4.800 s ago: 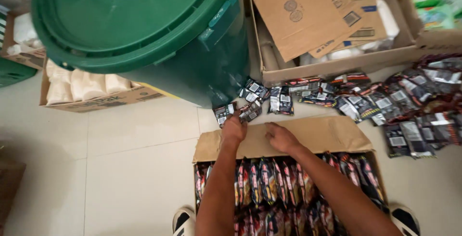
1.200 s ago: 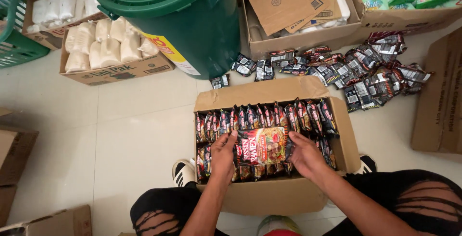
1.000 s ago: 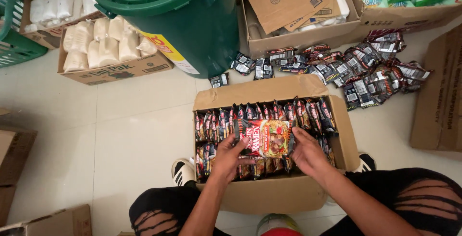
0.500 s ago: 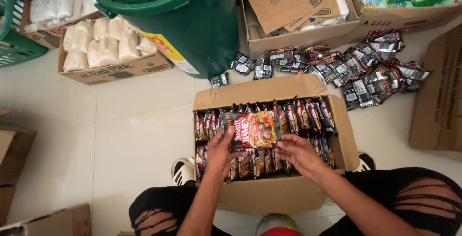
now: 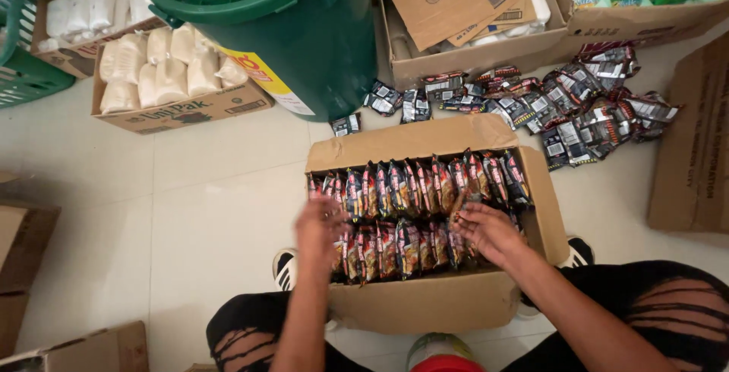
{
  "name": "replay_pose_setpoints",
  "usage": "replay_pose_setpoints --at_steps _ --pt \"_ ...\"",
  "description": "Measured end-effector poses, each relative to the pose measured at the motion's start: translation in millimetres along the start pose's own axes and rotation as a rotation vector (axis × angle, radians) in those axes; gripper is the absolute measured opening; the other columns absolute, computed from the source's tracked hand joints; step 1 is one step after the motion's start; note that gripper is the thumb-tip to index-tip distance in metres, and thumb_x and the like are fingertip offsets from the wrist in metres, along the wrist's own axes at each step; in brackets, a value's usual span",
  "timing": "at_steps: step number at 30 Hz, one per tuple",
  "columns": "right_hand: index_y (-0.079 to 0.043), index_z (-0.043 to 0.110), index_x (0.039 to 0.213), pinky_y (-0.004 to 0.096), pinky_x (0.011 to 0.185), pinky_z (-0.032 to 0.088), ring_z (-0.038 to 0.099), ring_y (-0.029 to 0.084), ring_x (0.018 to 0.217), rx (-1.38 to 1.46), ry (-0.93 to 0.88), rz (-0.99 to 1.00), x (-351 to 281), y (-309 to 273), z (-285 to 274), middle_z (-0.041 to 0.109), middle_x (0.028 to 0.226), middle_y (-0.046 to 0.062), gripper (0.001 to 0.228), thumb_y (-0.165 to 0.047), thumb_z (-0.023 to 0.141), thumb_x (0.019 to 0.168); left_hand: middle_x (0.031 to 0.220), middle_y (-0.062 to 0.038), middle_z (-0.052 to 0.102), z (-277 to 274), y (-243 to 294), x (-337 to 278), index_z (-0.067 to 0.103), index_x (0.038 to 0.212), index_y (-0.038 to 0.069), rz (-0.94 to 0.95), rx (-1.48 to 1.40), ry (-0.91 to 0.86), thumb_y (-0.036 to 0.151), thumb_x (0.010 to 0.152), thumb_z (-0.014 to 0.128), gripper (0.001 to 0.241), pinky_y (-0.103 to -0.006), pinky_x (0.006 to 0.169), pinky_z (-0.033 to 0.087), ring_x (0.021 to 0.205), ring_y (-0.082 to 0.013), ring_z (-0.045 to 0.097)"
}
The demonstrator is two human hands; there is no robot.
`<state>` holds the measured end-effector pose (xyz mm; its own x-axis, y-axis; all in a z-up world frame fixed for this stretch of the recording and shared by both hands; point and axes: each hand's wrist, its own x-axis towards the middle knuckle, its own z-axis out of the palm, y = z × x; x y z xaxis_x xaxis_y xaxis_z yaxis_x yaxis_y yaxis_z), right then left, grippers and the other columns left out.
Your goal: The person packs ramen packets by hand into a cardboard box, picking them up from the floor and arranging them in neat rows.
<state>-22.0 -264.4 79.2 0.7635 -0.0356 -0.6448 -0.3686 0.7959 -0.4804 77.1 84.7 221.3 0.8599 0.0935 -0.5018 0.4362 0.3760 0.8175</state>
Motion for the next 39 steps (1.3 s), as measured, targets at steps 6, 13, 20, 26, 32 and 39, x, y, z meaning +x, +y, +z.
replay_pose_setpoints --at_steps 6,13,20,26,32,39 --pt "-0.002 0.064 0.107 0.046 0.094 0.059 0.07 0.027 0.097 0.086 -0.297 -0.087 -27.3 6.5 44.4 0.071 0.104 0.015 0.018 0.005 0.065 0.091 0.113 -0.02 0.07 43.1 -70.3 -33.5 0.054 0.132 -0.001 -0.773 0.289 -0.396 0.083 0.088 0.042 0.095 -0.0531 0.081 0.058 0.1 -0.0412 0.071" --pt "-0.002 0.065 0.116 0.046 0.091 0.058 0.07 0.027 0.098 -0.095 -0.543 0.02 -63.0 29.3 60.2 0.073 0.108 0.015 0.029 0.007 0.065 0.089 0.12 -0.01 0.065 56.0 -74.3 -40.9 0.057 0.13 0.009 -0.575 -0.214 -0.312 0.05 0.089 0.065 0.058 -0.0527 0.083 0.063 0.107 -0.0314 0.07" --pt "-0.007 0.063 0.121 0.046 0.09 0.06 0.072 0.024 0.098 -0.407 -0.134 0.123 -50.3 47.3 51.2 0.073 0.109 0.01 0.036 0.0 0.063 0.086 0.096 -0.007 0.075 51.7 -53.4 -35.8 0.066 0.108 0.009 -0.257 -0.064 -0.309 0.025 0.093 0.07 0.022 -0.0375 0.057 0.055 0.075 -0.0203 0.07" --pt "-0.01 0.063 0.124 0.042 0.084 0.054 0.067 0.021 0.099 -0.491 0.177 -0.083 -34.1 62.0 28.1 0.071 0.112 0.007 0.031 -0.013 0.062 0.093 0.089 -0.01 0.075 29.9 -103.0 -9.2 0.075 0.101 0.002 -0.119 0.289 -0.229 0.019 0.093 0.074 0.019 -0.0325 0.052 0.052 0.065 -0.0158 0.067" --pt "-0.006 0.072 0.123 0.041 0.09 0.055 0.071 0.022 0.1 -0.712 -0.006 -0.063 -5.5 124.7 -22.3 0.077 0.11 0.01 0.034 -0.02 0.066 0.093 0.075 -0.014 0.074 24.7 -161.3 3.6 0.074 0.088 -0.004 -0.168 0.752 -0.226 0.025 0.088 0.078 0.029 -0.0366 0.045 0.054 0.057 -0.0231 0.069" --pt "-0.011 0.068 0.127 0.05 0.077 0.053 0.066 0.028 0.098 -0.745 0.198 0.422 -16.4 114.9 -10.6 0.073 0.111 0.007 0.045 -0.037 0.065 0.091 0.069 -0.013 0.07 40.0 -189.5 16.6 0.068 0.074 -0.009 -0.325 0.996 -0.12 0.032 0.082 0.083 0.044 -0.0425 0.043 0.059 0.055 -0.0245 0.07"
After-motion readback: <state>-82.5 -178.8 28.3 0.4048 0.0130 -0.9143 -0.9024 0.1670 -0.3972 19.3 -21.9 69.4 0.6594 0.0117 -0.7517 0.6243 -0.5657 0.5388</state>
